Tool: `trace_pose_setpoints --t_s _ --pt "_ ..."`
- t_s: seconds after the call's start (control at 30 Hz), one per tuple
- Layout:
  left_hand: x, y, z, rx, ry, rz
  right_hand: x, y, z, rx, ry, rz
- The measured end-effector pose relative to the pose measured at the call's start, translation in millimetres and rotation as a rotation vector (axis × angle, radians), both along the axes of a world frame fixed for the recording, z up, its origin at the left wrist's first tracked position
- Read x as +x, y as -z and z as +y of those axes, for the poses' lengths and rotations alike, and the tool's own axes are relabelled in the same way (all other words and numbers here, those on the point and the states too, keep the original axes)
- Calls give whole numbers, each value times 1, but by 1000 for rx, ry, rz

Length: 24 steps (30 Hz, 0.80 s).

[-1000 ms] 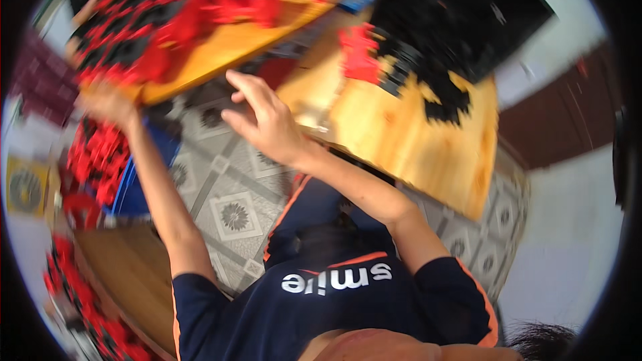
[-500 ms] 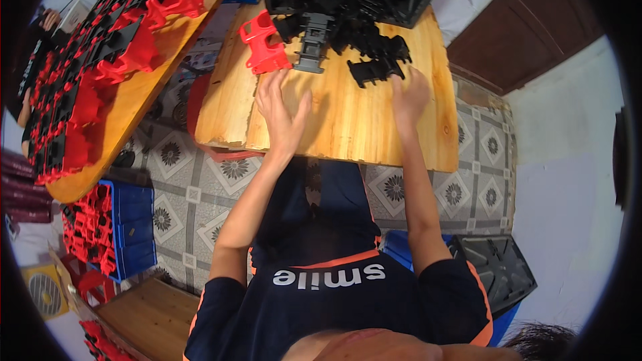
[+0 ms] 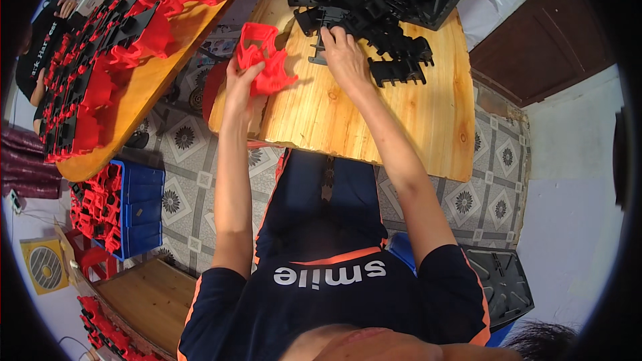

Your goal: Assembling red plastic toy housings by inserting black internal components.

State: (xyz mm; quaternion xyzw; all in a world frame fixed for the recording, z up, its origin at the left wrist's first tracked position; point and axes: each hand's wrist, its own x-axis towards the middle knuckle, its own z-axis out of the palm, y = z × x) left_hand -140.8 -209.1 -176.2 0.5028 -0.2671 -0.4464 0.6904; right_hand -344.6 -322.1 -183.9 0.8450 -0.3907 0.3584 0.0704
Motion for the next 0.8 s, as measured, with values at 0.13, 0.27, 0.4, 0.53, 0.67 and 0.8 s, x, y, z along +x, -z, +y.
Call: trace_pose_setpoints --t_s 0.13,0.27,0.4,0.53,0.67,0.8 --pt "-1 -1 71 -55 -10 170 -7 -11 23 188 -69 -149" --pt "4 13 107 -162 78 354 -39 -2 80 896 -310 -754" --pt "-6 11 114 -234 33 501 -72 6 104 961 -68 -438" --pt "-13 2 121 -197 41 541 -74 -39 109 304 185 102" --pt "-22 -5 127 -194 143 494 -50 -43 54 77 -411 103" --pt "-25 -6 135 -204 179 474 -41 -39 31 466 -444 407"
